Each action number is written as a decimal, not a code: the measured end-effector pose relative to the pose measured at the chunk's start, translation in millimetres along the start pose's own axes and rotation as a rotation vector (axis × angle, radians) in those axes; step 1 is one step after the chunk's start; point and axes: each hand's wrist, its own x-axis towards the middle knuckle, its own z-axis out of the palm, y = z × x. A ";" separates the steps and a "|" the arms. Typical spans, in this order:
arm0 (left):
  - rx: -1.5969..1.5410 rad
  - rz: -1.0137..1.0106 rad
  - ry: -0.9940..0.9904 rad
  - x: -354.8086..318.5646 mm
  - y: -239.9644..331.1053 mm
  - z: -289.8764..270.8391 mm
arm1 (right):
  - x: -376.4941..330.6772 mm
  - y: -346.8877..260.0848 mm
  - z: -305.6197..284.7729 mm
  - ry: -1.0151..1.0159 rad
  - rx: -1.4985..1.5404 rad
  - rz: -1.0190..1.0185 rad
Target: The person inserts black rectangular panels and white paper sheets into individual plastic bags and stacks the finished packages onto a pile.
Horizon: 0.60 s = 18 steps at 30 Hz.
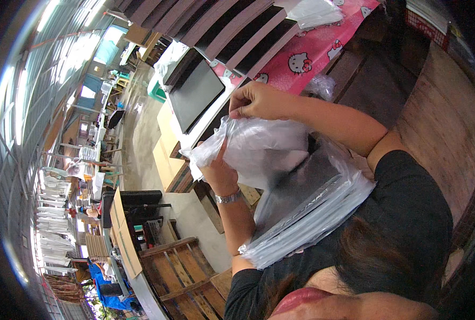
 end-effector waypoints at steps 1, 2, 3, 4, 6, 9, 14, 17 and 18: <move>-0.073 -0.036 0.036 -2.3 12.3 8.6 | -0.7 1.2 2.2 0.021 -0.024 -0.018; -0.147 -0.069 0.071 -3.7 24.4 17.8 | -2.8 0.3 5.1 0.099 -0.126 -0.095; -0.221 -0.103 0.106 -3.3 29.6 22.3 | -3.0 -2.6 7.5 0.129 -0.203 -0.093; -0.235 -0.078 0.112 -3.0 24.7 18.5 | -1.3 -9.6 12.8 0.149 -0.277 -0.094; -0.266 -0.031 0.120 -3.1 8.9 9.9 | 4.4 -13.6 23.3 0.208 -0.306 -0.193; -0.567 -0.297 0.152 -1.1 17.3 15.8 | 9.5 -9.0 27.4 0.277 -0.201 -0.324; -0.550 -0.250 -0.039 2.6 36.5 14.0 | 2.5 -8.0 7.0 0.011 -0.030 -0.126; -0.384 -0.200 0.000 8.2 24.1 4.9 | 2.0 -10.4 0.3 -0.051 -0.019 -0.075; -0.368 -0.183 0.040 7.1 20.4 6.0 | 3.2 -12.9 -2.4 -0.043 -0.102 -0.048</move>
